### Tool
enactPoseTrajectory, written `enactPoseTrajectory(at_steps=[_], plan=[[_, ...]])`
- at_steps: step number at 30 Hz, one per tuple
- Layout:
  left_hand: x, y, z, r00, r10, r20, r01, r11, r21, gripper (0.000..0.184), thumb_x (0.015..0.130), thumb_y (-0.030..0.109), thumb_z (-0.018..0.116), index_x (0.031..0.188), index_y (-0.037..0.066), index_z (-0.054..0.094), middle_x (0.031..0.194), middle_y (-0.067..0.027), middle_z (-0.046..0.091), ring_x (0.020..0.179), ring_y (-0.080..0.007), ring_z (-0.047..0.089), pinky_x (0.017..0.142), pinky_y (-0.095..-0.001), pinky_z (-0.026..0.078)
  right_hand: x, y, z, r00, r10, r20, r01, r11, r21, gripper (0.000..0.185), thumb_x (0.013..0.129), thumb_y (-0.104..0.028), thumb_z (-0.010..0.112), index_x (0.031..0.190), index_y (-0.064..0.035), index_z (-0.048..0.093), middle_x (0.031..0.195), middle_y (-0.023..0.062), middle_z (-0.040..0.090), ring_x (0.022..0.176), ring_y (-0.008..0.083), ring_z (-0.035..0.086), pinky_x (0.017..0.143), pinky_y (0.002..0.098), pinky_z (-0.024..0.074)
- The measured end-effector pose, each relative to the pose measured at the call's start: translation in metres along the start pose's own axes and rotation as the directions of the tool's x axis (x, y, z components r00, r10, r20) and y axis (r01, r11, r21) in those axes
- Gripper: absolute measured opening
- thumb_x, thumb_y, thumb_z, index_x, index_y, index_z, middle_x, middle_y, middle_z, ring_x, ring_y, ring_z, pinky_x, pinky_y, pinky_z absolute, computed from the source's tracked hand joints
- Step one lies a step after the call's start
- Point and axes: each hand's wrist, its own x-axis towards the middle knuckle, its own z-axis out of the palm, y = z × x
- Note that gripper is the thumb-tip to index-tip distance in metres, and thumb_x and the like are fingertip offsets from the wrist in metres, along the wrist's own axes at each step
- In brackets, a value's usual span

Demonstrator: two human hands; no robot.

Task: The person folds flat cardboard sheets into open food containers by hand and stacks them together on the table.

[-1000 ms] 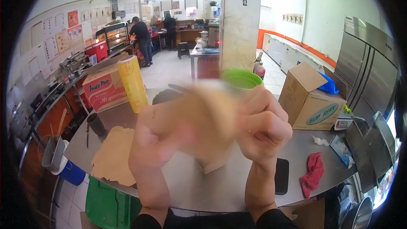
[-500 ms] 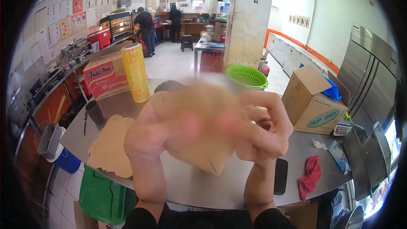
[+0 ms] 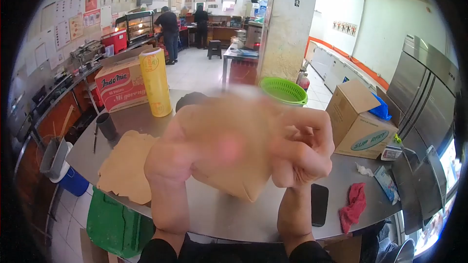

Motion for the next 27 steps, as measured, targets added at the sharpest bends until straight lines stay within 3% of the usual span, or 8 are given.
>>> enactPoseTrajectory(at_steps=[8,12,14,15,17,19,21,27], plan=[[-0.003,0.001,0.006,0.969,0.121,-0.218,-0.132,0.991,-0.036,0.05,0.078,0.004,0.076,0.123,0.0,0.055,0.11,-0.01,0.066,0.099,-0.0186,0.065,0.087,-0.0306,0.051,0.003,-0.007,-0.004,0.989,0.088,0.119,-0.088,0.996,-0.003,0.03,0.057,0.005,0.055,0.083,0.0093,0.07,0.09,0.027,0.068,0.097,0.041,0.069,0.084,0.043,0.0579],[0.001,-0.006,-0.011,0.902,0.43,-0.018,-0.408,0.868,0.283,0.049,0.078,0.002,0.076,0.123,0.0,0.055,0.11,-0.0077,0.066,0.1,-0.0179,0.064,0.087,-0.0302,0.05,0.007,-0.004,-0.005,0.967,0.099,0.236,-0.09,0.995,-0.046,0.036,0.06,0.003,0.061,0.095,0.0067,0.07,0.108,0.0259,0.067,0.105,0.0377,0.067,0.093,0.0416,0.0534],[-0.002,-0.016,-0.019,0.836,0.545,0.068,-0.511,0.727,0.459,0.05,0.078,-0.001,0.075,0.124,0.001,0.055,0.109,-0.0063,0.066,0.1,-0.0176,0.064,0.087,-0.0302,0.05,0.008,-0.001,0.006,0.968,0.23,0.097,-0.236,0.97,0.058,0.044,0.064,0.002,0.066,0.107,0.0017,0.069,0.123,0.0235,0.061,0.114,0.0368,0.063,0.097,0.0426,0.0501],[-0.009,-0.023,-0.015,0.87,0.492,0.02,-0.476,0.83,0.29,0.047,0.078,-0.004,0.074,0.121,0.001,0.057,0.108,-0.0059,0.066,0.1,-0.0185,0.064,0.086,-0.0304,0.049,0.009,0.0,0.009,0.961,0.272,0.054,-0.276,0.956,0.101,0.046,0.065,0.002,0.068,0.111,0.0,0.068,0.128,0.0227,0.059,0.116,0.0364,0.061,0.098,0.043,0.049],[-0.012,-0.024,-0.017,0.896,0.443,-0.03,-0.438,0.893,0.104,0.043,0.077,-0.006,0.073,0.118,0.001,0.06,0.106,-0.0054,0.067,0.1,-0.0195,0.064,0.086,-0.0306,0.049,0.009,0.006,-0.002,0.926,0.217,0.308,-0.186,0.974,-0.127,0.057,0.066,0.002,0.075,0.122,-0.0091,0.065,0.14,0.0209,0.049,0.125,0.0365,0.054,0.101,0.0432,0.0466],[-0.001,0.002,-0.015,0.763,0.509,0.398,-0.604,0.34,0.721,0.037,0.078,-0.007,0.072,0.113,0.002,0.064,0.103,-0.0083,0.068,0.102,-0.0207,0.065,0.085,-0.0329,0.05,0.007,0.011,-0.012,0.917,0.216,0.336,-0.165,0.971,-0.172,0.059,0.065,0.004,0.076,0.121,-0.0127,0.066,0.14,0.0197,0.05,0.125,0.0373,0.053,0.1,0.0428,0.0468],[0.0,0.018,-0.007,0.82,0.399,0.409,-0.561,0.428,0.708,0.031,0.078,-0.004,0.074,0.108,0.001,0.067,0.099,-0.0122,0.068,0.102,-0.0235,0.065,0.085,-0.0357,0.051,0.01,0.011,-0.022,0.896,0.217,0.388,-0.153,0.97,-0.188,0.061,0.063,0.0,0.08,0.121,-0.0123,0.066,0.141,0.0198,0.048,0.129,0.0367,0.05,0.103,0.0431,0.0446],[-0.003,0.012,0.002,0.803,0.303,0.513,-0.593,0.327,0.736,0.031,0.073,-0.001,0.078,0.102,0.002,0.067,0.095,-0.0113,0.068,0.096,-0.0281,0.065,0.083,-0.0372,0.05,0.013,0.007,-0.023,0.817,0.321,0.478,-0.202,0.937,-0.285,0.09,0.058,-0.015,0.088,0.137,-0.0042,0.047,0.139,0.0177,0.049,0.13,0.0366,0.047,0.108,0.0448,0.0397]])
